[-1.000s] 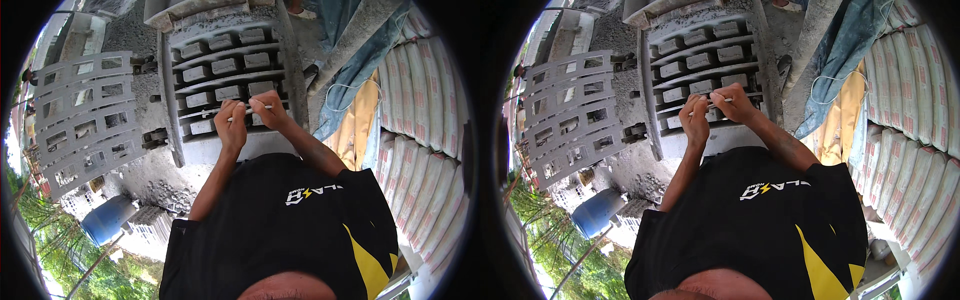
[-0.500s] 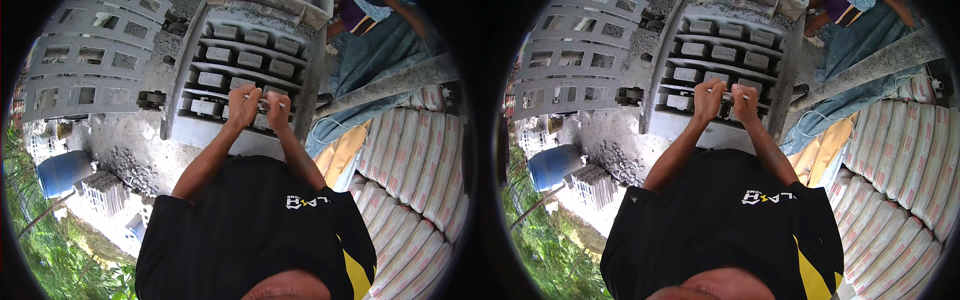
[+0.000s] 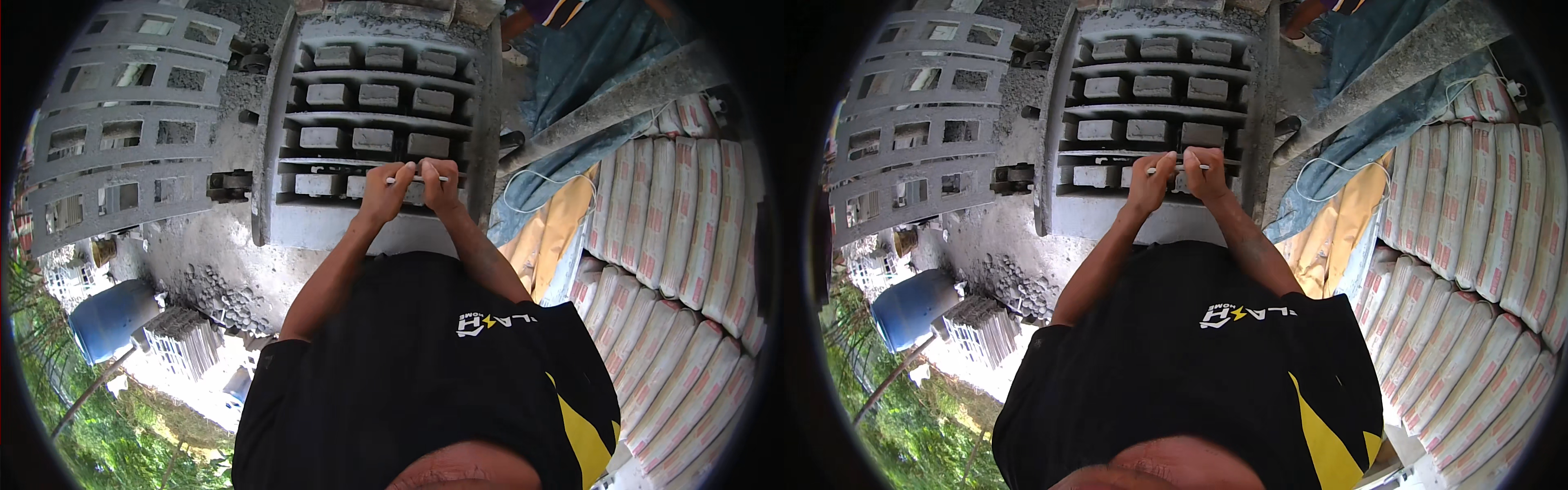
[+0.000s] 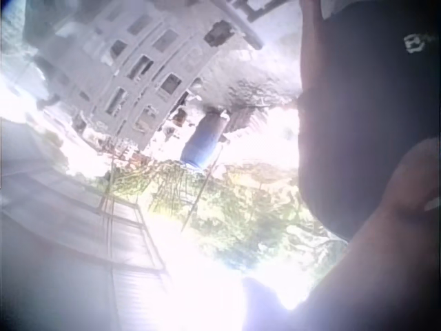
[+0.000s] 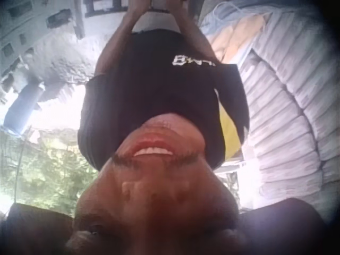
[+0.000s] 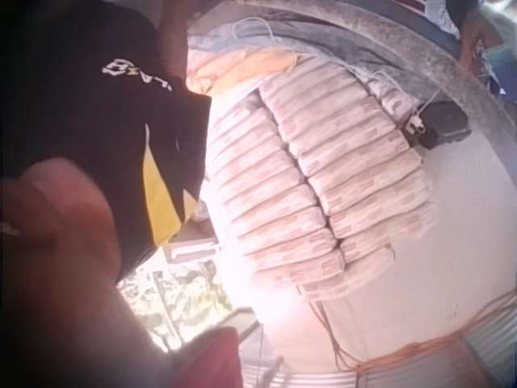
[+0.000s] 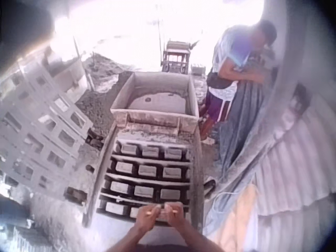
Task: The person assembles a white plastic frame onto a concrete block mold, aligning and securing it with both hands. The person repeatedly adjusts the frame to fit the mold, ensuring proper alignment.
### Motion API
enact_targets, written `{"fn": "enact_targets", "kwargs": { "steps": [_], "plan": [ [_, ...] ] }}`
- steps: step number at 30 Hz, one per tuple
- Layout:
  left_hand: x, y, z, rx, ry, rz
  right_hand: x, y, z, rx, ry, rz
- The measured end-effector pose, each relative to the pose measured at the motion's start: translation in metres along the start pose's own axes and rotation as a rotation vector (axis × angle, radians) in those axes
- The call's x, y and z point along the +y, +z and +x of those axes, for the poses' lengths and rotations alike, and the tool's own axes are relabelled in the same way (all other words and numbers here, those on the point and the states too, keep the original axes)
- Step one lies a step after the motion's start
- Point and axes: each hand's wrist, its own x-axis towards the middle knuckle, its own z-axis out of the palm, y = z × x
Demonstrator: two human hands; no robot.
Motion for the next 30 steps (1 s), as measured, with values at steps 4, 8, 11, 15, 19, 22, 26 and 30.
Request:
{"fn": "enact_targets", "kwargs": {
  "steps": [4,8,11,15,19,22,26,30],
  "plan": [
    [-0.002,-0.019,-0.002,-0.173,-0.228,0.008,-0.032,0.008,0.001,0.002,-0.017,0.048],
    [0.040,-0.011,-0.010,0.084,-0.196,-0.242,-0.084,-0.006,0.031,-0.012,0.027,0.052],
    [0.042,-0.009,-0.020,0.131,-0.143,-0.203,-0.085,-0.014,0.024,-0.043,-0.007,0.038],
    [-0.006,0.007,-0.022,0.153,-0.158,-0.003,-0.043,-0.009,0.006,-0.016,-0.012,0.006],
    [0.051,-0.002,-0.009,-0.011,-0.244,-0.391,-0.076,-0.017,0.029,-0.036,-0.009,-0.020],
    [0.028,0.008,-0.004,0.014,-0.315,-0.213,-0.046,-0.019,0.018,-0.027,-0.005,-0.054],
    [0.023,0.023,-0.008,0.035,-0.386,-0.196,-0.028,-0.029,0.011,0.020,0.045,-0.022],
    [0.032,0.017,-0.002,-0.101,-0.170,-0.095,-0.039,-0.033,0.012,0.043,-0.068,0.061]
  ]
}}
